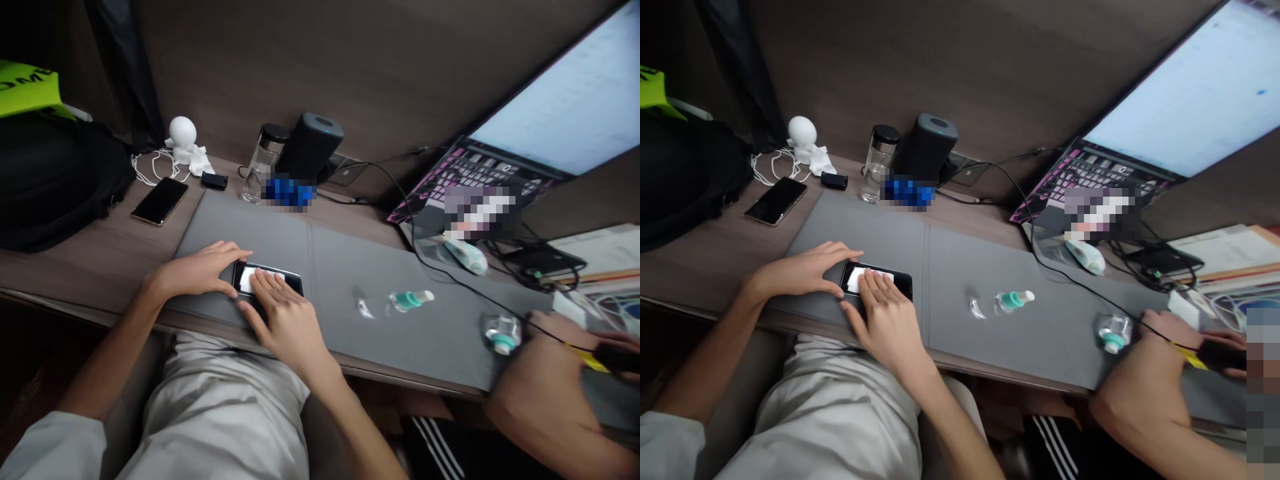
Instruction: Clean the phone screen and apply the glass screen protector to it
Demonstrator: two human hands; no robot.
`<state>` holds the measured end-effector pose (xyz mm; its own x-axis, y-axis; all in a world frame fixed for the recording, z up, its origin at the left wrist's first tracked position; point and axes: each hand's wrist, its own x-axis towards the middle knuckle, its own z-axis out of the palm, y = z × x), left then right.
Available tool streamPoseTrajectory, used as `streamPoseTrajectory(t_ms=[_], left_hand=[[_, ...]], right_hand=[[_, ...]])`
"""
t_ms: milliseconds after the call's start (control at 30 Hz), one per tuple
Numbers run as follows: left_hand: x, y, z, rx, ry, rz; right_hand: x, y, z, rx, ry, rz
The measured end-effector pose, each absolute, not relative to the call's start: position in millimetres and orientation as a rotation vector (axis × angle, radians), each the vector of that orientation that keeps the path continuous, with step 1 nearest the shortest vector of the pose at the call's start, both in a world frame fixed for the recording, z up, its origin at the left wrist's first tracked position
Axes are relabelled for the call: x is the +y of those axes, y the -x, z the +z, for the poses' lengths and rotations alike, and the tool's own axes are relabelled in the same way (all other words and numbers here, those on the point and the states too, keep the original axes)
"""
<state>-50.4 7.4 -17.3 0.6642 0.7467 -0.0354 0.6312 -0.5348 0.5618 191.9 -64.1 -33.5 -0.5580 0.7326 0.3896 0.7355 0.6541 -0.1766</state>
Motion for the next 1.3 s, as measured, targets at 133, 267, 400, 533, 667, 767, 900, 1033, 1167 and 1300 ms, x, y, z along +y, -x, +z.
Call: streamPoseTrajectory(t_ms=[133,267,400,533,667,767,900,1033,1167,1300], left_hand=[[7.2,48.6,-15.7,1.067,-2.366,0.249],[7.4,48.1,-15.4,1.104,-2.398,0.260],[10.5,48.7,-19.3,1.131,-2.441,0.282],[11.7,48.5,-19.8,1.145,-2.439,0.255],[10.7,47.6,-17.2,1.148,-2.425,0.258],[9.4,46.9,-14.0,1.132,-2.425,0.279],[7.8,45.9,-8.5,1.130,-2.454,0.272],[6.4,44.2,-2.7,1.140,-2.481,0.281],[5.8,46.4,-0.4,1.125,-2.532,0.286],[17.9,56.1,-10.7,1.160,-2.603,0.306]], right_hand=[[-59.1,-171.8,-36.8,-2.457,1.052,0.084],[-58.9,-174.6,-41.9,-2.432,1.011,0.085],[-60.8,-201.0,-46.1,-2.364,1.069,-0.013],[-63.4,-232.1,-49.9,-2.297,1.115,-0.071],[-61.8,-249.1,-56.8,-2.221,1.112,-0.062],[-58.3,-252.1,-63.6,-2.147,1.096,-0.036],[-53.9,-251.4,-70.6,-2.064,1.068,-0.004],[-51.7,-249.5,-72.0,-2.037,1.064,0.011],[-51.2,-245.6,-67.7,-2.053,1.104,0.004],[-46.4,-244.0,-62.2,-2.100,1.151,-0.035]])
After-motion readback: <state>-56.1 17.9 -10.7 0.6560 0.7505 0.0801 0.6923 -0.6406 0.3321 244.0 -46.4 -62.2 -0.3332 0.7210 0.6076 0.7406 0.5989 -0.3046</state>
